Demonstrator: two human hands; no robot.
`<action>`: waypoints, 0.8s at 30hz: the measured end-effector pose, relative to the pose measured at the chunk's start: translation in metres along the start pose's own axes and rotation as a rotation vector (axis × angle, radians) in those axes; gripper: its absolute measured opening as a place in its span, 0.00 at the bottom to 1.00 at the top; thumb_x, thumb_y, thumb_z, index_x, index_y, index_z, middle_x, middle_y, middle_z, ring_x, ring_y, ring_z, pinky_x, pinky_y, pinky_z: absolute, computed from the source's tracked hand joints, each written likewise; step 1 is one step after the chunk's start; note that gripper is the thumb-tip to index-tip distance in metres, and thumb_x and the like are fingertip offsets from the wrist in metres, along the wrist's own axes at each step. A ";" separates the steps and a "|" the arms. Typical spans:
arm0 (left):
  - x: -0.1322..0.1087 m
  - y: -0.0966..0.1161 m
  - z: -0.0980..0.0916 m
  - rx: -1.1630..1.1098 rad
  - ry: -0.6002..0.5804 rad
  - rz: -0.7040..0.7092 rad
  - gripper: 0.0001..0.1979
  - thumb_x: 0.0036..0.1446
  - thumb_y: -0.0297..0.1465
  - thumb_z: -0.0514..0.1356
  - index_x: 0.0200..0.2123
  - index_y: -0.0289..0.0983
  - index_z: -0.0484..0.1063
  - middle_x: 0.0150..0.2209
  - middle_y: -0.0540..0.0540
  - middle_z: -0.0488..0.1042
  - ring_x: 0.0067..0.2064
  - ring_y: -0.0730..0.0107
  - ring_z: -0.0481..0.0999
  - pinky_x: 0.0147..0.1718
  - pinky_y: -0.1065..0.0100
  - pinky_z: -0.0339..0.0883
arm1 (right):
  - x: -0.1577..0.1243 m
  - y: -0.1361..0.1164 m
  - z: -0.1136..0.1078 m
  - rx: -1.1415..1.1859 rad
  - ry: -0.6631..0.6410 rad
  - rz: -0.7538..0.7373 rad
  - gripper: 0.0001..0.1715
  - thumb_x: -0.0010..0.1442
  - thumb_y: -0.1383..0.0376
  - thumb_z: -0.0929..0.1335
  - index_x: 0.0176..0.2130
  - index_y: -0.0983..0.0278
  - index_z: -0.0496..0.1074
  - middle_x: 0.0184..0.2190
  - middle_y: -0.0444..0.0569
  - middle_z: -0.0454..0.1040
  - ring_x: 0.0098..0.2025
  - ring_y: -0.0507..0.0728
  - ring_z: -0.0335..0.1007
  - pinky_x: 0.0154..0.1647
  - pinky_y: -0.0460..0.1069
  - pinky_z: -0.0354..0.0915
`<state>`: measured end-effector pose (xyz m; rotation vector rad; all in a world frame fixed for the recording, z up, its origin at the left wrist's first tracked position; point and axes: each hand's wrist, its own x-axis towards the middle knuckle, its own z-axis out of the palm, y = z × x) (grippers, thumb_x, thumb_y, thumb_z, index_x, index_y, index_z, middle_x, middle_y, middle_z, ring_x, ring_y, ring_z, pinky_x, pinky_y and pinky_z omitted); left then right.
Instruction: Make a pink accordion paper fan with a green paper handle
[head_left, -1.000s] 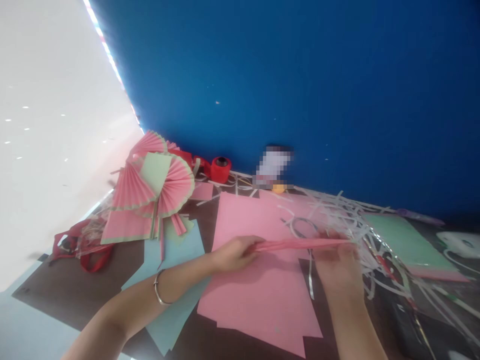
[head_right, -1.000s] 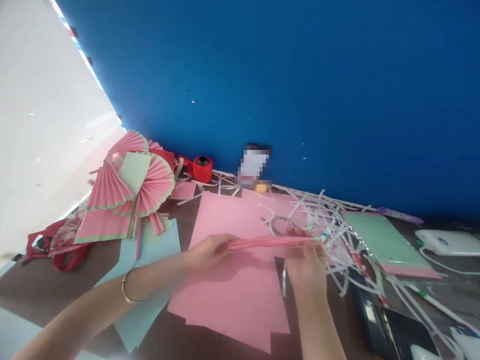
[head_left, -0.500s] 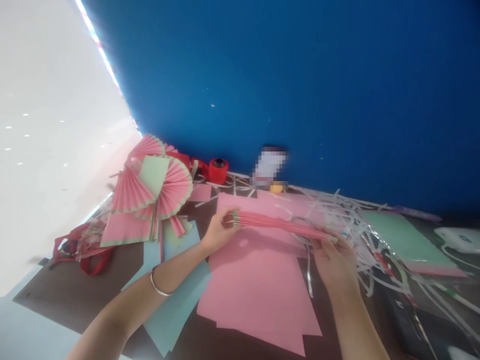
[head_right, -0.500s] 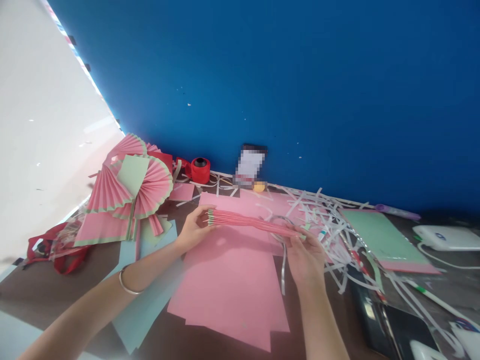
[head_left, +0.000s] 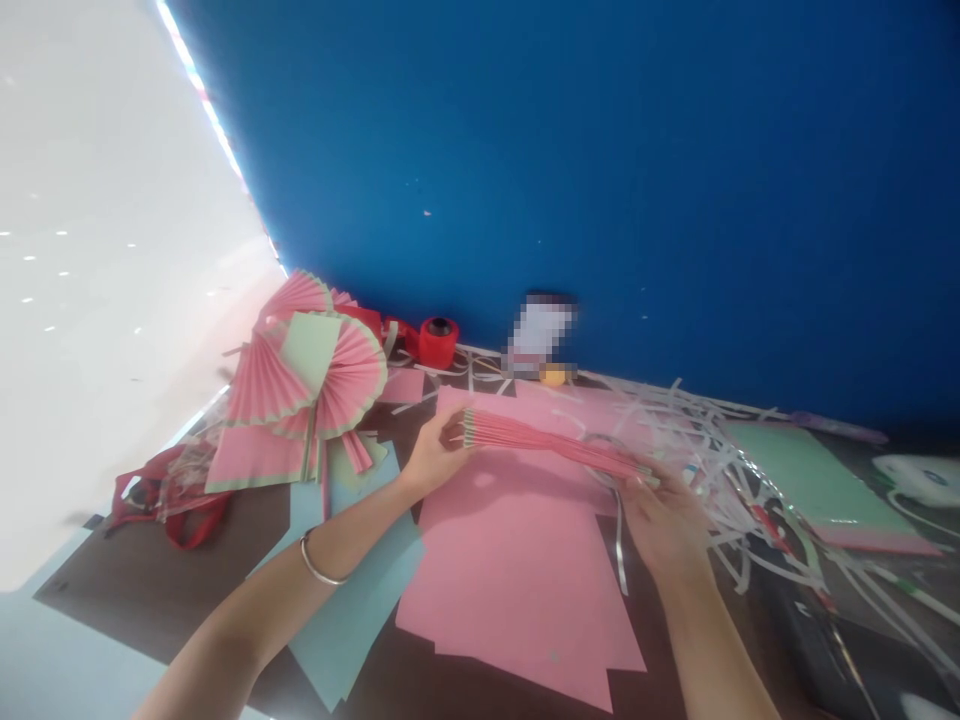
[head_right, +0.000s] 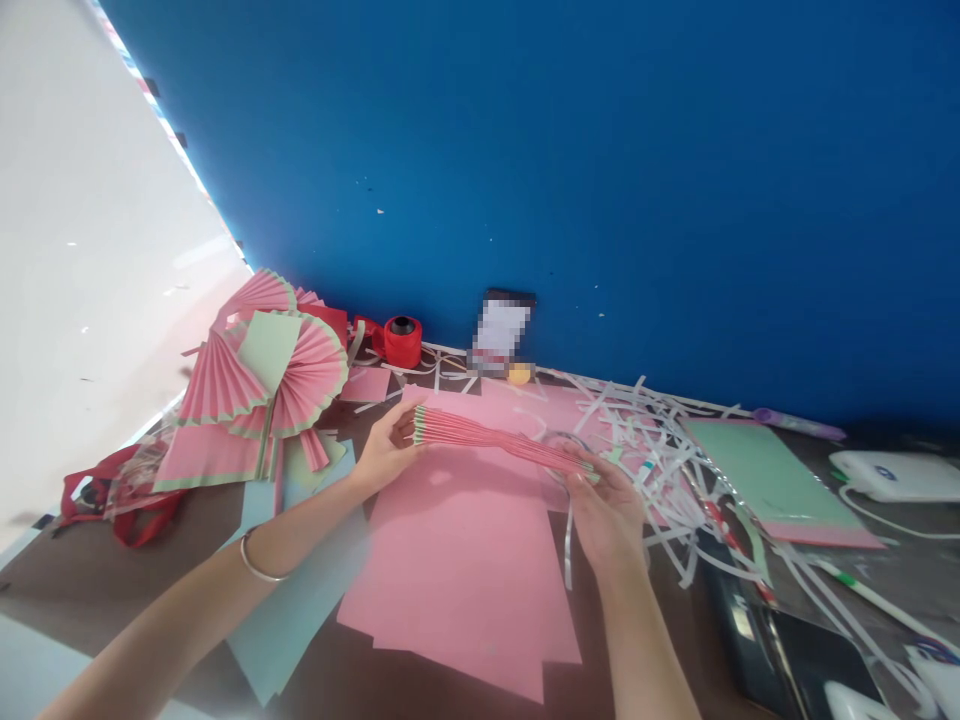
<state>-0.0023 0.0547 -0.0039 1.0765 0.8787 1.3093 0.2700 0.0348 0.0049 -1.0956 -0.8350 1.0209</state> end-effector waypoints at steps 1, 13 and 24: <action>0.000 0.000 0.000 -0.028 -0.011 -0.014 0.37 0.35 0.29 0.71 0.52 0.39 0.65 0.48 0.41 0.70 0.46 0.63 0.72 0.45 0.64 0.67 | 0.000 0.000 0.001 0.001 0.003 0.003 0.17 0.35 0.65 0.76 0.31 0.60 0.75 0.33 0.48 0.78 0.36 0.59 0.74 0.42 0.57 0.70; 0.002 0.005 0.006 -0.421 0.099 -0.186 0.31 0.41 0.31 0.69 0.49 0.38 0.63 0.39 0.46 0.74 0.38 0.69 0.75 0.45 0.61 0.67 | -0.010 -0.004 0.008 -0.215 -0.169 0.074 0.18 0.36 0.62 0.77 0.29 0.62 0.71 0.38 0.48 0.75 0.39 0.57 0.72 0.35 0.50 0.69; -0.012 0.000 0.016 -0.341 -0.091 -0.283 0.16 0.45 0.35 0.66 0.37 0.35 0.69 0.28 0.52 0.70 0.31 0.76 0.72 0.35 0.70 0.65 | -0.049 0.001 0.079 -0.419 -0.495 0.368 0.24 0.51 0.51 0.68 0.42 0.64 0.70 0.25 0.45 0.73 0.16 0.48 0.59 0.13 0.43 0.52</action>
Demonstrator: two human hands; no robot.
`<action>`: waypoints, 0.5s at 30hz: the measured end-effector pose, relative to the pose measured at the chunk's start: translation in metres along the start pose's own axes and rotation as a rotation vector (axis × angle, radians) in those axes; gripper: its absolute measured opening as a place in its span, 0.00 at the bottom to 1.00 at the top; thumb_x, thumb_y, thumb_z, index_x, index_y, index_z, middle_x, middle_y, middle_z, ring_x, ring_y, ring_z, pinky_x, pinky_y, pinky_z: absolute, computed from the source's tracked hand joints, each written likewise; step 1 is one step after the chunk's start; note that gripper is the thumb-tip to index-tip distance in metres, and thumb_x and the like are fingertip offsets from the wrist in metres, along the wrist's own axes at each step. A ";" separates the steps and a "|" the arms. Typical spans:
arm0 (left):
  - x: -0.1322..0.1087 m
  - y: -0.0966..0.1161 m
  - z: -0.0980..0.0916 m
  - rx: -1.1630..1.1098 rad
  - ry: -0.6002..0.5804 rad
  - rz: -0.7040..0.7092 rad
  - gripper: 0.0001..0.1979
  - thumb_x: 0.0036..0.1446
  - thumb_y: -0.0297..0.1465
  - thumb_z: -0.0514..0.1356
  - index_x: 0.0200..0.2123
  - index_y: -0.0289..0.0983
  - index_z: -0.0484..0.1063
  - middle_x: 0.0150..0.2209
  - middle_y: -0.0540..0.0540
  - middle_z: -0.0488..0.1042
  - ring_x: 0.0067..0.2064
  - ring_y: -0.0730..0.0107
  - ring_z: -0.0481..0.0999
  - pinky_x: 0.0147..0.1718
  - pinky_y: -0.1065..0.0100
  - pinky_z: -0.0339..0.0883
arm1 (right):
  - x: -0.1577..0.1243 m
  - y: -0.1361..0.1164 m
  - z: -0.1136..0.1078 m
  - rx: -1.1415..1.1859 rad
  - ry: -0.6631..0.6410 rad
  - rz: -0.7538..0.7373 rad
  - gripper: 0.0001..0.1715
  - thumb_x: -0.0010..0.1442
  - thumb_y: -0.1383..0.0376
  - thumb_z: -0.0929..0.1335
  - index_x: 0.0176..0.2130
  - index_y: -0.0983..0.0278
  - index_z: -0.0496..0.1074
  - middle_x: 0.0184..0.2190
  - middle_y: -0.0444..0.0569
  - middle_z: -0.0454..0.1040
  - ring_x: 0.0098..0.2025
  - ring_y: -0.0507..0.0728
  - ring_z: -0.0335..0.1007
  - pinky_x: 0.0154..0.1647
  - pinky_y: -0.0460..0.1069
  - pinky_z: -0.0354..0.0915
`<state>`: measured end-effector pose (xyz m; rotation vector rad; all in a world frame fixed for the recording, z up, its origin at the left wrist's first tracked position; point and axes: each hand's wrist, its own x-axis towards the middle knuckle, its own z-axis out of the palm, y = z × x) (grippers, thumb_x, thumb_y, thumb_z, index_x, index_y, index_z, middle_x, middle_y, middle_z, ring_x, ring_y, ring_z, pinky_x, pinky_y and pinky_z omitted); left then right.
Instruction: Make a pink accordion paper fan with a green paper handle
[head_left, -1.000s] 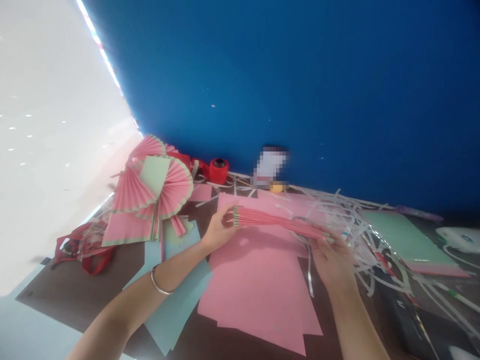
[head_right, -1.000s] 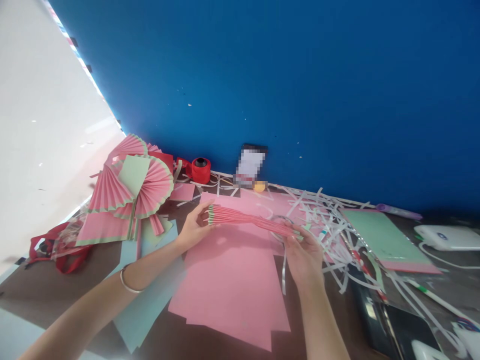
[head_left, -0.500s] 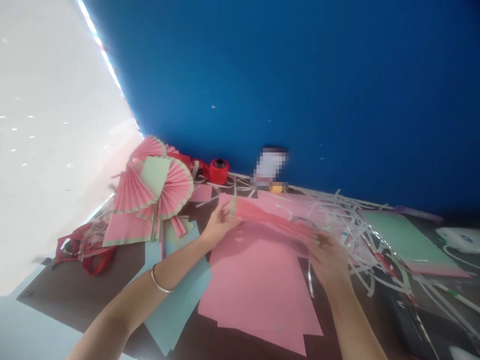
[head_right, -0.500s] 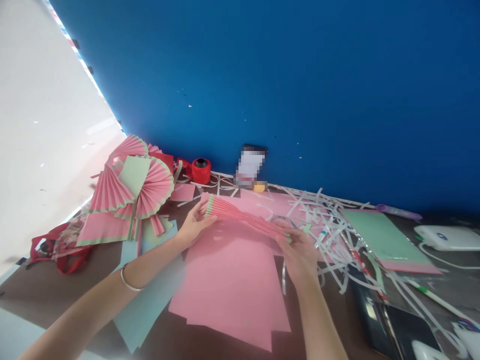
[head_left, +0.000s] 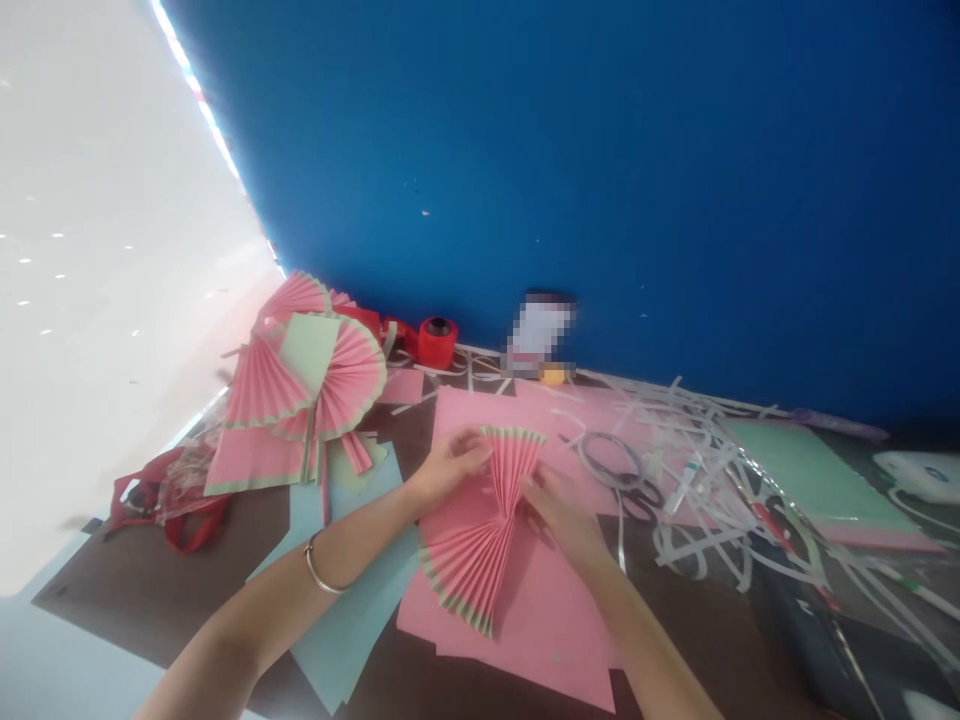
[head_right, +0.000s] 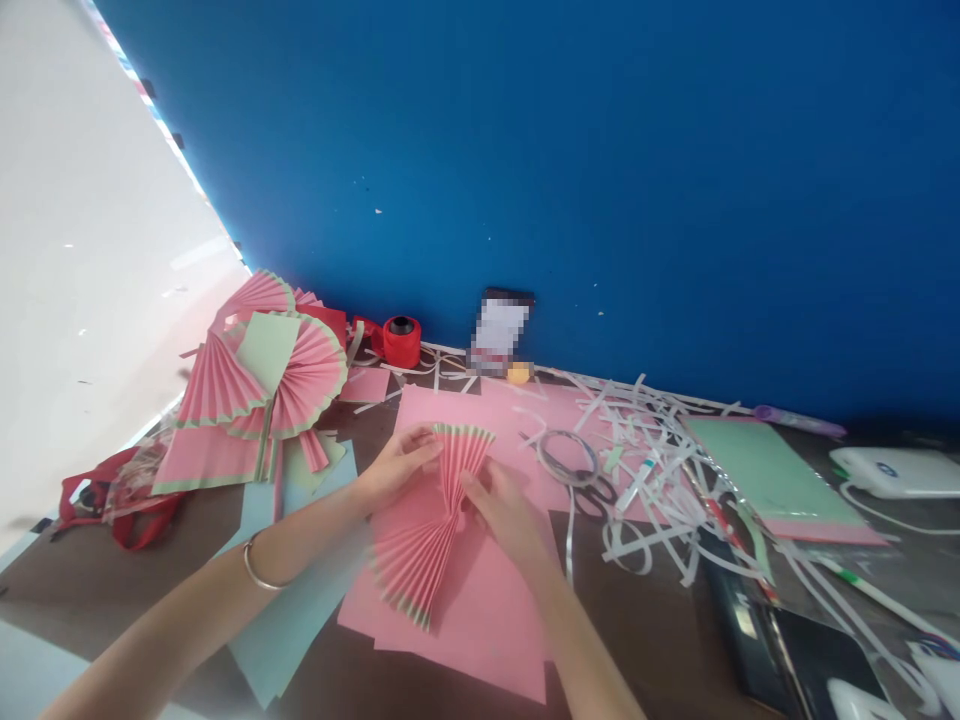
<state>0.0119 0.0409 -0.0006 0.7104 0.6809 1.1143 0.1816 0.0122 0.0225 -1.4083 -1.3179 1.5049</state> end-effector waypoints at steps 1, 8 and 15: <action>-0.002 0.001 0.003 0.052 -0.018 -0.008 0.16 0.45 0.35 0.66 0.36 0.34 0.69 0.30 0.50 0.71 0.33 0.74 0.72 0.36 0.69 0.65 | -0.001 -0.003 0.006 -0.012 0.027 -0.002 0.22 0.50 0.52 0.69 0.40 0.64 0.71 0.25 0.45 0.74 0.18 0.50 0.63 0.15 0.44 0.55; -0.009 0.008 0.013 0.472 0.047 0.059 0.21 0.41 0.36 0.68 0.40 0.35 0.72 0.39 0.44 0.74 0.43 0.64 0.72 0.45 0.64 0.63 | -0.009 -0.011 0.013 -0.001 0.127 -0.013 0.17 0.46 0.55 0.71 0.33 0.64 0.70 0.24 0.44 0.73 0.23 0.53 0.66 0.21 0.47 0.61; -0.006 0.005 0.006 0.543 0.026 0.124 0.18 0.45 0.33 0.65 0.41 0.35 0.72 0.44 0.43 0.72 0.49 0.62 0.69 0.51 0.63 0.59 | -0.010 -0.003 0.012 0.113 0.085 0.005 0.22 0.47 0.55 0.71 0.41 0.63 0.70 0.25 0.45 0.74 0.25 0.56 0.69 0.22 0.48 0.63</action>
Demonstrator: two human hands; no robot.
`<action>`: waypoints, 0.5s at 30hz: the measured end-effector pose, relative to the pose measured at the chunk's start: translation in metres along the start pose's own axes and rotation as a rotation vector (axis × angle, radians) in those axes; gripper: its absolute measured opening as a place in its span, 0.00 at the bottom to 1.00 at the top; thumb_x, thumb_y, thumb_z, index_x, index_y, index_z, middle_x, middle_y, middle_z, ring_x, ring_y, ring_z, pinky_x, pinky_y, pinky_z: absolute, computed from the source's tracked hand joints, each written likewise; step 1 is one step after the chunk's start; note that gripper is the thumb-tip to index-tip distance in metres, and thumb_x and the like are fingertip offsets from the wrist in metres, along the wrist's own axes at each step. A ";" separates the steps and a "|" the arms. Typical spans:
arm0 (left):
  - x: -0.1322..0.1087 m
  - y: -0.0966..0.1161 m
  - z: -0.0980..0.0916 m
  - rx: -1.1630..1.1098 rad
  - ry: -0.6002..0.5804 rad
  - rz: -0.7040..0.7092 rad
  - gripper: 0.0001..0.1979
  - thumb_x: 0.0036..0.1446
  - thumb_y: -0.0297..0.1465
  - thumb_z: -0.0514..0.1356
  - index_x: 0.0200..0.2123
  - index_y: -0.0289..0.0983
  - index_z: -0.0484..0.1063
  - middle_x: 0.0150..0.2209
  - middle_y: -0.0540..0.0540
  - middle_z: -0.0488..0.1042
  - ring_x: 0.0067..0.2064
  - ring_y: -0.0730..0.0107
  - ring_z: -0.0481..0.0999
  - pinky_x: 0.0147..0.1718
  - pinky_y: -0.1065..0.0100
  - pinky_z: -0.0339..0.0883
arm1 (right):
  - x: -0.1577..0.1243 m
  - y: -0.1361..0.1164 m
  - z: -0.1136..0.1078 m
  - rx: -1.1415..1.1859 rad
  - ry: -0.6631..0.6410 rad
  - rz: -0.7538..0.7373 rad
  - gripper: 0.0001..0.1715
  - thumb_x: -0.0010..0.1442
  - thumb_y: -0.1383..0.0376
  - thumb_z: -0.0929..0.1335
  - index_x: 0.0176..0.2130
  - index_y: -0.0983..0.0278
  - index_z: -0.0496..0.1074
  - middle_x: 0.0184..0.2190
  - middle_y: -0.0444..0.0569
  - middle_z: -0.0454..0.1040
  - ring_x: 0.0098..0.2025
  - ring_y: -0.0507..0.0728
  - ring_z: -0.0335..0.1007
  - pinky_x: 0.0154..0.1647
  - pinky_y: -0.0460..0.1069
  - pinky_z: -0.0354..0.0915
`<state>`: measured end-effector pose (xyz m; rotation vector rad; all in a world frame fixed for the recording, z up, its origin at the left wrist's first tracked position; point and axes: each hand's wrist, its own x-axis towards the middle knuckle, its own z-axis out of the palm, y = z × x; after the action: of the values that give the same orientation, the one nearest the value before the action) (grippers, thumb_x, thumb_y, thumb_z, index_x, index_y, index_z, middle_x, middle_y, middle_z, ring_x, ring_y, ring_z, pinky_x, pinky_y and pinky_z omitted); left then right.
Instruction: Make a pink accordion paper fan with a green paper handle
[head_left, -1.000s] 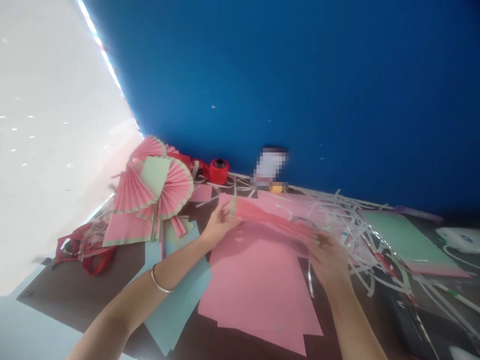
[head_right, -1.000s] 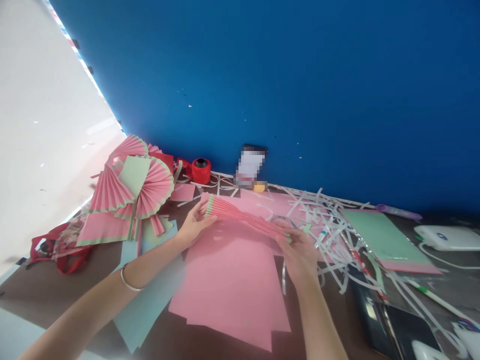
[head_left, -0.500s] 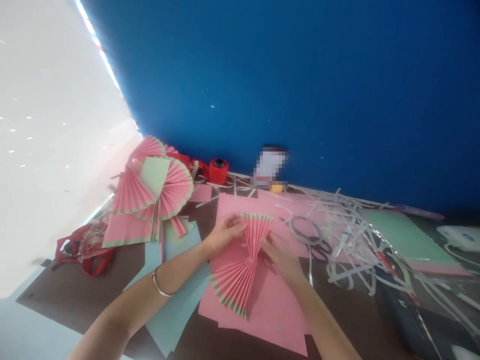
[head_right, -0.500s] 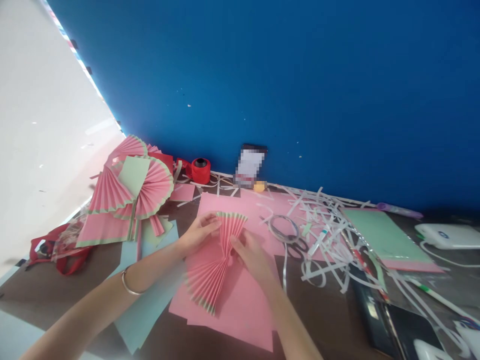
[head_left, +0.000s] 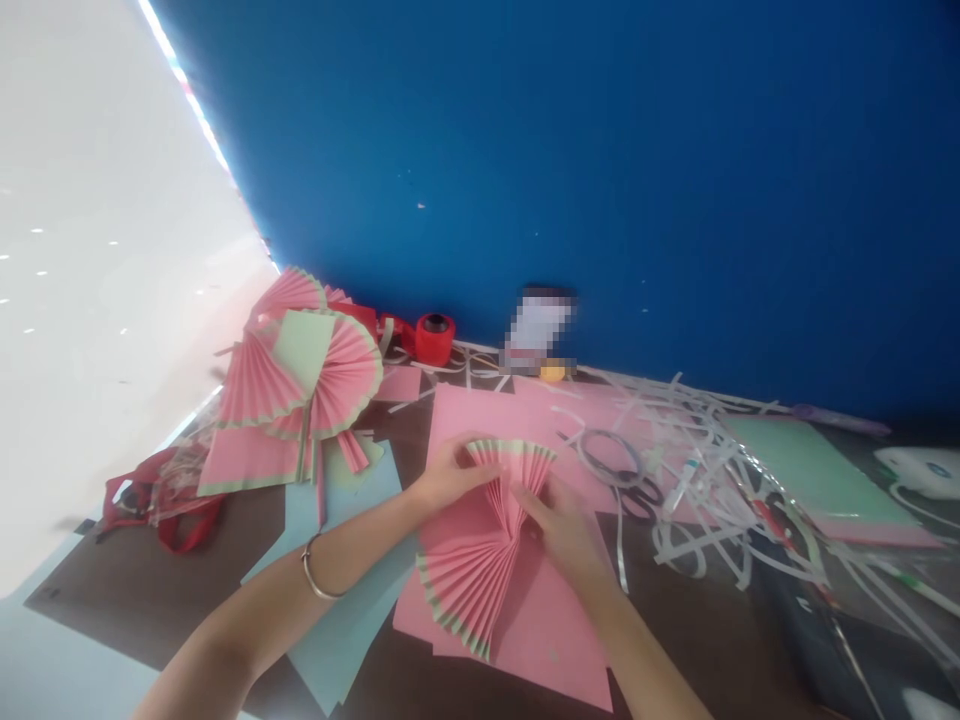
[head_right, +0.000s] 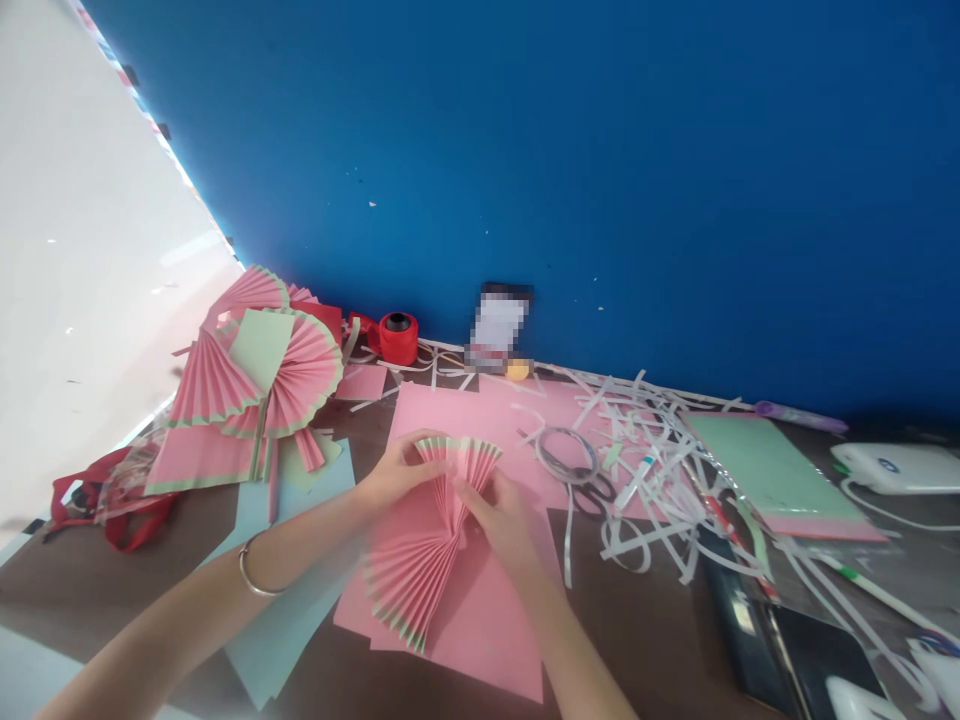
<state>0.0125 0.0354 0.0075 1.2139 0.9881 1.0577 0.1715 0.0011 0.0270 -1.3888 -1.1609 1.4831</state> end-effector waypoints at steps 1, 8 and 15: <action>0.000 0.000 0.000 0.004 0.002 0.014 0.17 0.46 0.32 0.65 0.41 0.35 0.72 0.44 0.43 0.72 0.49 0.62 0.69 0.51 0.63 0.58 | -0.001 -0.001 0.001 -0.024 0.017 0.005 0.23 0.47 0.54 0.71 0.41 0.64 0.71 0.24 0.44 0.74 0.24 0.55 0.68 0.22 0.48 0.63; -0.004 0.009 0.003 -0.014 0.002 -0.007 0.15 0.44 0.34 0.65 0.37 0.37 0.72 0.42 0.46 0.72 0.48 0.62 0.68 0.50 0.64 0.58 | -0.007 -0.006 0.006 -0.160 0.011 -0.013 0.23 0.48 0.53 0.69 0.41 0.64 0.70 0.32 0.48 0.76 0.31 0.58 0.71 0.32 0.51 0.67; -0.003 0.008 0.004 -0.085 0.045 -0.034 0.11 0.44 0.37 0.64 0.28 0.35 0.70 0.31 0.51 0.69 0.36 0.71 0.68 0.41 0.69 0.60 | -0.006 0.003 0.007 -0.017 -0.044 0.045 0.22 0.50 0.53 0.69 0.42 0.61 0.69 0.19 0.41 0.71 0.20 0.55 0.66 0.24 0.50 0.64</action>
<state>0.0147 0.0317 0.0161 1.1047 0.9857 1.0935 0.1656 -0.0065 0.0256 -1.4085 -1.1793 1.5459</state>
